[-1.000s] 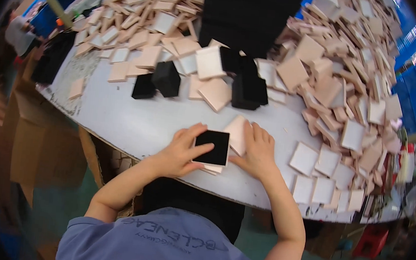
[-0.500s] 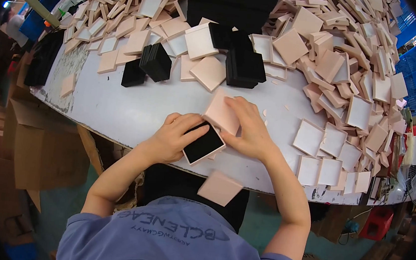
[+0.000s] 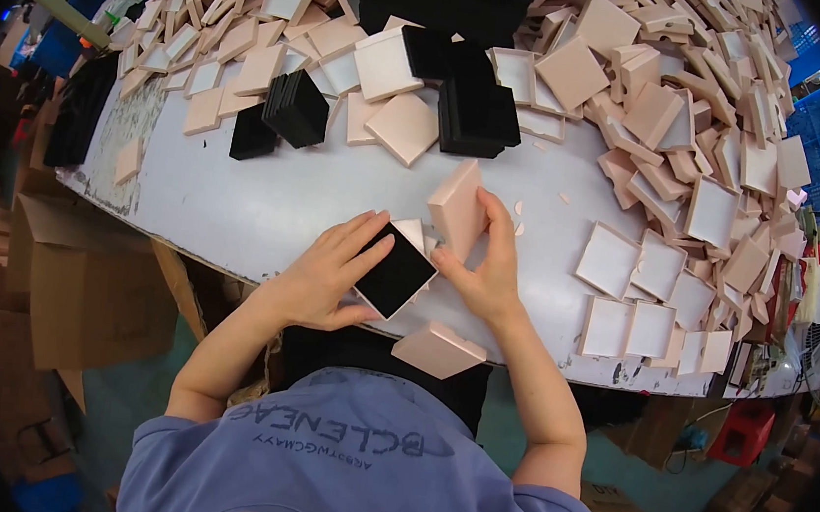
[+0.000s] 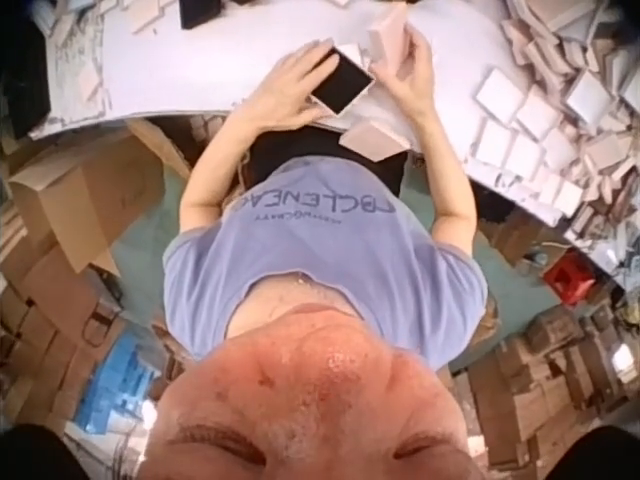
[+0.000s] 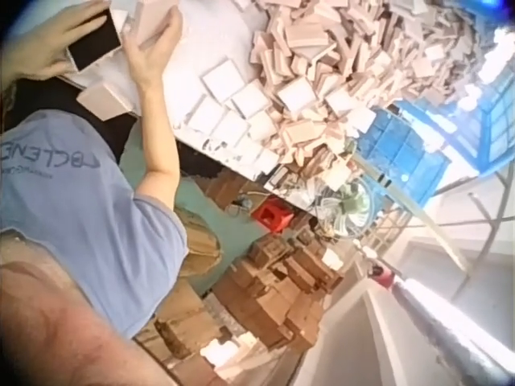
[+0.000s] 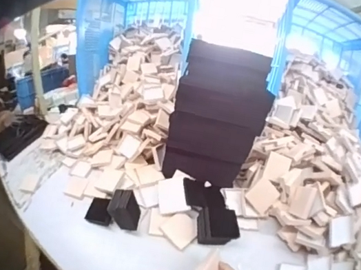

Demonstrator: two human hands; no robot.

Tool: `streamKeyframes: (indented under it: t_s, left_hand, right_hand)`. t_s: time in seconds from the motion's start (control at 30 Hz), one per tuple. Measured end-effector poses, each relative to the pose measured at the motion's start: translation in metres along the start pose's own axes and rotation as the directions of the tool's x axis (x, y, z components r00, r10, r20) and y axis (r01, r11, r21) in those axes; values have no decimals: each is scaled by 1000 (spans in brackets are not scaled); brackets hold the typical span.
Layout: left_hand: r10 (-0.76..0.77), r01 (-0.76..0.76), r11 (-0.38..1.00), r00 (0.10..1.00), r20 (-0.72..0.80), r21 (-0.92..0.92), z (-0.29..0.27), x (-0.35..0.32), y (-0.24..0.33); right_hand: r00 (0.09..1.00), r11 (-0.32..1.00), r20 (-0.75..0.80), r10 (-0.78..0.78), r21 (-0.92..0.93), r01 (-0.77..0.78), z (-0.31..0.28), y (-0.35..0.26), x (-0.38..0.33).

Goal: Assembling gift boxes by inserting foam pads into lids and bases.

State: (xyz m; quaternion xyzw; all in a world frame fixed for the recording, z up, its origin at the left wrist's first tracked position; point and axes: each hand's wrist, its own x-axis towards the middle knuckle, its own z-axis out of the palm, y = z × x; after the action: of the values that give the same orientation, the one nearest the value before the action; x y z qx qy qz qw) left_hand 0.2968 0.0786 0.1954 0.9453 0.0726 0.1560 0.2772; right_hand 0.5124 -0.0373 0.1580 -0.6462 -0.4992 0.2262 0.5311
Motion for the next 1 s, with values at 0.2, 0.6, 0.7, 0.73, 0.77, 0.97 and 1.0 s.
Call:
streamKeyframes:
  t_s: [0.2, 0.6, 0.7, 0.73, 0.77, 0.97, 1.0]
  left_hand:
    - [2, 0, 1000, 995, -96, 27, 8, -8, -5]
    - [-24, -16, 993, 946, -324, -121, 31, -7, -7]
    - [-46, 1, 992, 932, -360, -126, 34, -11, -9]
    - [-46, 1, 992, 931, -361, -126, 33, -11, -10]
    - [-21, -7, 997, 937, -348, -80, 29, -9, -10]
    - [-11, 3, 999, 965, -261, -32, 15, -11, -8]
    - [-3, 3, 1000, 975, -224, -1, 13, -11, -8]
  right_hand:
    - [952, 936, 275, 137, 280, -216, -40, -29, -45]
    - [954, 967, 297, -37, -230, 109, -30, -39, -75]
    - [981, 994, 161, 104, 13, -108, -49, -31, -63]
    - [975, 957, 74, 211, 185, -222, -54, -36, -53]
    - [994, 989, -32, 102, 115, -97, -60, -33, -36]
    - [973, 888, 44, -226, -400, 225, -59, -25, 26]
    - [971, 889, 51, -233, -394, 234, -53, -36, 31]
